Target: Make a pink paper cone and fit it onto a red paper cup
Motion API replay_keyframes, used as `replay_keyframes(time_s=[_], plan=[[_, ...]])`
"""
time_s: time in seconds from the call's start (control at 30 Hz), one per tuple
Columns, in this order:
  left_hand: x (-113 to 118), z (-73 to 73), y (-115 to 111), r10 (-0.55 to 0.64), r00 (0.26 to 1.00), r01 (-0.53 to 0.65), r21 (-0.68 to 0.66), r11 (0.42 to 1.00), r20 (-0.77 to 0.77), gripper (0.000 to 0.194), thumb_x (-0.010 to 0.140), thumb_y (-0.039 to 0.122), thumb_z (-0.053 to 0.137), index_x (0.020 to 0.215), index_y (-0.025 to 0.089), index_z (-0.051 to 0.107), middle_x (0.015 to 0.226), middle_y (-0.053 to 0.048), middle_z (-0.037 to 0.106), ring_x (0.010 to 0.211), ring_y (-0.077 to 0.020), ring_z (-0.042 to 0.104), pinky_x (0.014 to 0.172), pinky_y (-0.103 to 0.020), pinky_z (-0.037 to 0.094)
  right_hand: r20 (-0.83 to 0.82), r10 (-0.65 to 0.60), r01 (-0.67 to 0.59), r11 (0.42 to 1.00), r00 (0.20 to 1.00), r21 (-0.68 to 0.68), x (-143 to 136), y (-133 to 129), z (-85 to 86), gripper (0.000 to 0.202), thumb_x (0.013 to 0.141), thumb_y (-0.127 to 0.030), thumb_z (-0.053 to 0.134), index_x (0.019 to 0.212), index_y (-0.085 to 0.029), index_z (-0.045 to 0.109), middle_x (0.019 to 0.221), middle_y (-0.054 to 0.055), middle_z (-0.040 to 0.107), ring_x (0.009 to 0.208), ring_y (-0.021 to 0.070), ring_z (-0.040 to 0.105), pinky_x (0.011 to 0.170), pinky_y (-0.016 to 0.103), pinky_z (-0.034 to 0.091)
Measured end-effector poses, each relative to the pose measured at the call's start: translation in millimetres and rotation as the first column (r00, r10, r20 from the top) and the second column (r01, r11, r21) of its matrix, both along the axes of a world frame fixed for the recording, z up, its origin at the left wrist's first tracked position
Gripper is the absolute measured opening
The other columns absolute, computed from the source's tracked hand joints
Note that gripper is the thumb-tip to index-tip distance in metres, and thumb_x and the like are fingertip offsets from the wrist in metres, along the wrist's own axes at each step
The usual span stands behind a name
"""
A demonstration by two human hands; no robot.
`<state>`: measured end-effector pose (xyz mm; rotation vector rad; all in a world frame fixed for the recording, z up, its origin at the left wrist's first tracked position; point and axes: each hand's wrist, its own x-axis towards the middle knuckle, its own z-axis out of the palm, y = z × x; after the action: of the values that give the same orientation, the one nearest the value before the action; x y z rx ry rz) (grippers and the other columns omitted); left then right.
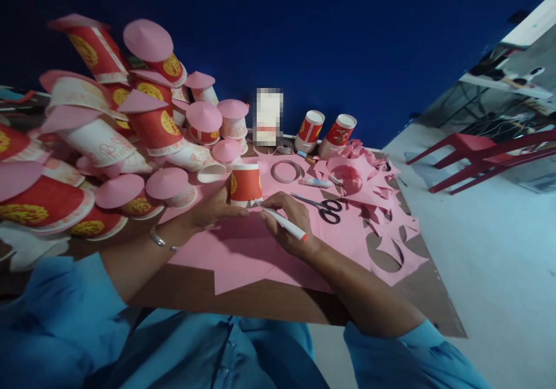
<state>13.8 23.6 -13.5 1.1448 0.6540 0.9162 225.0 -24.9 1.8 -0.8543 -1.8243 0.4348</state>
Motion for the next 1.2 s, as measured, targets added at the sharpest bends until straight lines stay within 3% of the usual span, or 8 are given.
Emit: replay_keyframes(time_s=[0.2, 0.37, 0.6, 0.87, 1.2], plan=[[-2.1, -0.6, -1.6, -0.004, 0.998, 0.007, 0.045, 0.999, -0.063, 0.088, 0.062, 0.031, 0.097, 0.138, 0.023, 0.054, 0.110, -0.007, 0.069, 0.101, -0.0258, 0.067, 0.087, -0.038, 0.052, 0.111, 0.024, -0.030, 0.998, 0.994, 0.057, 0.9, -7.2, 1.2, 0.014, 0.101, -0.035, 0.062, 0.095, -0.024, 0.067, 0.079, 0.003, 0.076, 0.066, 0.0159, 0.069, 0.061, 0.028, 0.054], [-3.7, -4.3, 0.5, -0.026, 0.995, 0.033, 0.070, 0.997, -0.101, 0.100, 0.061, 0.035, 0.098, 0.146, 0.024, 0.047, 0.127, -0.011, 0.066, 0.120, -0.0325, 0.064, 0.101, -0.046, 0.051, 0.137, -0.014, -0.013, 0.982, 0.990, 0.188, -0.2, -5.1, 1.1, 0.015, 0.103, -0.034, 0.060, 0.096, -0.021, 0.065, 0.078, 0.003, 0.075, 0.065, 0.0143, 0.069, 0.058, 0.025, 0.053], [-3.5, -7.3, 1.2, -0.064, 0.988, 0.074, 0.066, 0.995, -0.140, 0.114, 0.064, 0.036, 0.097, 0.158, 0.027, 0.033, 0.140, -0.016, 0.064, 0.128, -0.0364, 0.063, 0.104, -0.049, 0.051, 0.144, -0.030, -0.005, 0.973, 0.989, 0.233, -1.4, -3.4, 1.9, 0.018, 0.105, -0.036, 0.058, 0.096, -0.021, 0.064, 0.076, 0.002, 0.073, 0.062, 0.0137, 0.068, 0.057, 0.024, 0.052], [-3.1, -2.4, -1.8, -0.066, 0.987, 0.076, 0.061, 0.995, -0.147, 0.117, 0.064, 0.039, 0.097, 0.160, 0.025, 0.032, 0.141, -0.016, 0.064, 0.130, -0.0359, 0.063, 0.105, -0.048, 0.053, 0.141, -0.031, -0.003, 0.972, 0.989, 0.234, -1.1, -2.5, -0.9, 0.015, 0.103, -0.033, 0.060, 0.096, -0.021, 0.064, 0.078, 0.003, 0.074, 0.065, 0.0139, 0.069, 0.059, 0.024, 0.052], [-4.3, -6.6, 1.6, -0.072, 0.985, 0.084, 0.074, 0.994, -0.160, 0.118, 0.062, 0.036, 0.098, 0.160, 0.026, 0.031, 0.139, -0.016, 0.067, 0.130, -0.0360, 0.064, 0.103, -0.047, 0.054, 0.150, -0.040, 0.006, 0.975, 0.988, 0.220, -1.4, -1.5, -1.1, 0.012, 0.103, -0.031, 0.060, 0.096, -0.022, 0.064, 0.079, 0.003, 0.075, 0.065, 0.0141, 0.069, 0.058, 0.025, 0.053]])
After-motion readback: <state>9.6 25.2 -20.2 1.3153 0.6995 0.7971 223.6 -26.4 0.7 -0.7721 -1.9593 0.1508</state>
